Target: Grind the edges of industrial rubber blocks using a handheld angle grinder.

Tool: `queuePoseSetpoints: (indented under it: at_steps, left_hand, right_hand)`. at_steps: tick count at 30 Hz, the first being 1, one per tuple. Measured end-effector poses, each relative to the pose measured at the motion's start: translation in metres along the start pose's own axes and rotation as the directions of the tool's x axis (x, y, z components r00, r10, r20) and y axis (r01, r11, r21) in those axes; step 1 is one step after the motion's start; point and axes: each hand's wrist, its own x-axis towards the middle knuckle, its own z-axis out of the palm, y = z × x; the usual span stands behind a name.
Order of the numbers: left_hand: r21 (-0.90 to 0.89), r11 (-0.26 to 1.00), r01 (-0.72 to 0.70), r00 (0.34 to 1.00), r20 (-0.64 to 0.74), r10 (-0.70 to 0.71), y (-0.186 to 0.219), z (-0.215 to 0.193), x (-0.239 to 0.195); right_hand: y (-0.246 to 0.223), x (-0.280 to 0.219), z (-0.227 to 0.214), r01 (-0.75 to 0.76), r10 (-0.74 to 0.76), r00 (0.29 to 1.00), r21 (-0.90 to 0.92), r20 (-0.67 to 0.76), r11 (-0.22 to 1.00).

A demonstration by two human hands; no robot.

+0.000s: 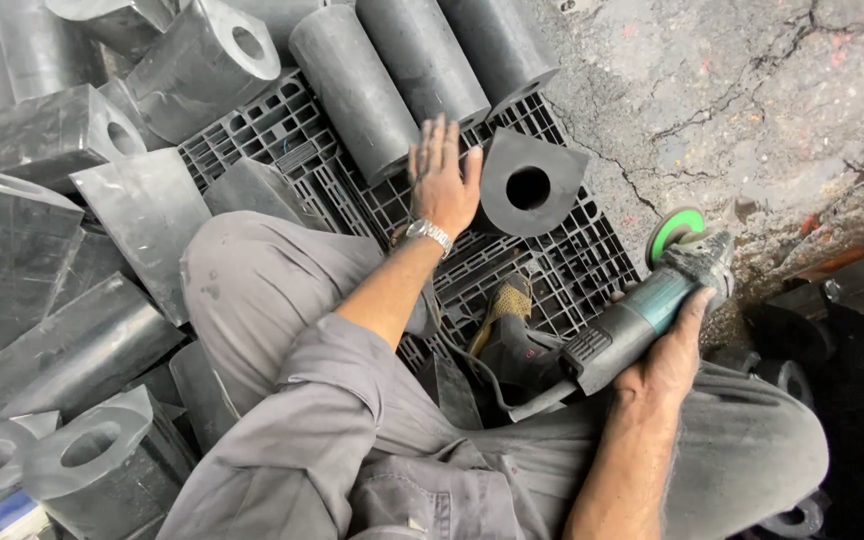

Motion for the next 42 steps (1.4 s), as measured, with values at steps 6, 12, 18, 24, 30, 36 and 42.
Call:
queuePoseSetpoints:
  at_steps: [6,12,18,24,30,36,42]
  left_hand:
    - [0.177,0.801,-0.571,0.819,0.193,0.541,0.077,0.017,-0.024]
    - [0.094,0.537,-0.838,0.498,0.532,0.685,0.119,0.016,-0.030]
    - [0.177,0.663,-0.727,0.676,0.351,0.648,0.086,0.017,0.040]
    - [0.289,0.783,-0.551,0.831,0.276,0.483,0.105,0.012,0.043]
    - [0.281,0.564,-0.776,0.629,0.400,0.666,0.118,0.012,0.023]
    - [0.151,0.199,-0.968,0.248,0.477,0.843,0.082,0.032,-0.028]
    - [-0.092,0.096,-0.991,0.003,0.710,0.704,0.044,0.019,-0.085]
  right_hand:
    - [-0.005,0.004,0.000,0.018,-0.023,0.997,0.072,0.071,0.997]
    - [-0.010,-0.001,-0.010,0.044,-0.045,0.999,0.039,0.026,0.998]
    - [-0.008,-0.003,-0.018,0.052,-0.052,0.999,0.028,0.010,0.998]
    - [-0.008,0.000,-0.018,0.011,-0.011,1.000,0.037,0.023,0.999]
    - [-0.011,-0.003,-0.022,0.018,-0.020,0.999,0.044,0.042,0.999]
    - [-0.010,0.009,-0.020,0.050,-0.059,0.994,0.099,0.090,0.994]
    - [-0.005,0.005,-0.016,0.057,-0.072,0.989,0.120,0.126,0.991]
